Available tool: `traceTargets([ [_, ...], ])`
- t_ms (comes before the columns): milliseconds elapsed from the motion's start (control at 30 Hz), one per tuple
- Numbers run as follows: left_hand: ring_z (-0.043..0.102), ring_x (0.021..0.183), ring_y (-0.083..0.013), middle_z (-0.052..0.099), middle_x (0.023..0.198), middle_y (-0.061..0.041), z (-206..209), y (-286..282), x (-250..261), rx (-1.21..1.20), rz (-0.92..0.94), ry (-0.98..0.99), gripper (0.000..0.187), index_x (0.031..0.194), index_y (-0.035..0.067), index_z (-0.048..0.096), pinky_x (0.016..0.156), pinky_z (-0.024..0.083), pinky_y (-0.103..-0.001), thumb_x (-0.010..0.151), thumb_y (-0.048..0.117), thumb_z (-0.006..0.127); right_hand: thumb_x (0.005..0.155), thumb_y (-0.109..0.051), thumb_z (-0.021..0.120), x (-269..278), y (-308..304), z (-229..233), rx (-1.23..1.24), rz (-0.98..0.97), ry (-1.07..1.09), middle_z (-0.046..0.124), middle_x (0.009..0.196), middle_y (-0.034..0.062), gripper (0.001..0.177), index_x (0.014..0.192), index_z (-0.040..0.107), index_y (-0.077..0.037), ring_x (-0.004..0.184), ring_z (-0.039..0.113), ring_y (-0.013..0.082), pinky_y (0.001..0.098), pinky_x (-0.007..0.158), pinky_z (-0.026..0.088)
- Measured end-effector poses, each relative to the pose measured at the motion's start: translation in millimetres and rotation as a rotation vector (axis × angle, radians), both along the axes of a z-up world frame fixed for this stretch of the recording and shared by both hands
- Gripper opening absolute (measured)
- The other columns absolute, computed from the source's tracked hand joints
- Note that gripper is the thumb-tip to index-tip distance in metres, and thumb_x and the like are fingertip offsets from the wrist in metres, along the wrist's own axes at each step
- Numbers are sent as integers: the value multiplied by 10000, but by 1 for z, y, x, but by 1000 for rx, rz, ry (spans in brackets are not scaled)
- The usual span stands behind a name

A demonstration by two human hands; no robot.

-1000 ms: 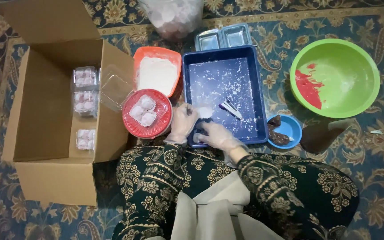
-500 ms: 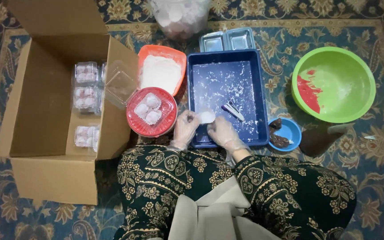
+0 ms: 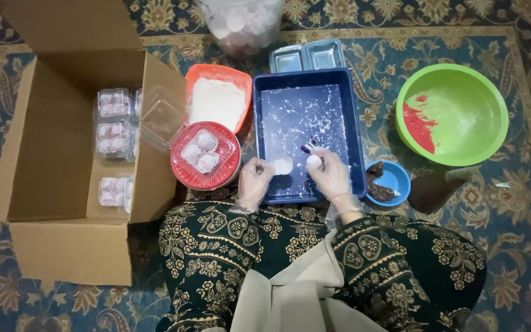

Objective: A person is manually coating small pink food items in white powder and arranging them into plastic trays before placing the trays into a large cardboard box.

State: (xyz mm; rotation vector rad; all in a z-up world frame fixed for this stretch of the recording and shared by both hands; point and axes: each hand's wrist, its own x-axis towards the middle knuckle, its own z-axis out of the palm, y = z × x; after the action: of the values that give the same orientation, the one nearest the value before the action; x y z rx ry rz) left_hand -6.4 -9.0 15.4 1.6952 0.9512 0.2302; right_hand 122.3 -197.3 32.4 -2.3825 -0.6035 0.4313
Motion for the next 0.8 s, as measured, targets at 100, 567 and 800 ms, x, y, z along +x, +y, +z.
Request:
traceTargets([
  [100, 728, 821, -328, 738, 837, -170, -2, 0, 2, -20, -2, 1, 242, 882, 108, 711, 725, 560, -496, 777, 322, 669, 882, -521, 679, -8, -4, 48, 137, -96, -21, 696, 1118, 42, 402, 1231, 678, -322, 989, 723, 283, 416, 926, 567],
  [567, 599, 685, -144, 599, 698, -64, -45, -21, 14, -465, 106, -385, 180, 799, 35, 618, 597, 547, -318, 741, 174, 717, 807, -309, 807, -37, 33, 80, 423, 191, -368, 739, 888, -10, 272, 1057, 725, -239, 818, 713, 198, 348, 791, 580],
  [800, 614, 837, -213, 652, 923, -156, 14, -28, 0, -865, 177, -621, 215, 917, 10, 629, 733, 598, -383, 889, 222, 651, 823, -431, 814, -34, 30, 70, 377, 242, -349, 745, 976, -5, 327, 1083, 728, -253, 929, 718, 226, 373, 868, 565],
])
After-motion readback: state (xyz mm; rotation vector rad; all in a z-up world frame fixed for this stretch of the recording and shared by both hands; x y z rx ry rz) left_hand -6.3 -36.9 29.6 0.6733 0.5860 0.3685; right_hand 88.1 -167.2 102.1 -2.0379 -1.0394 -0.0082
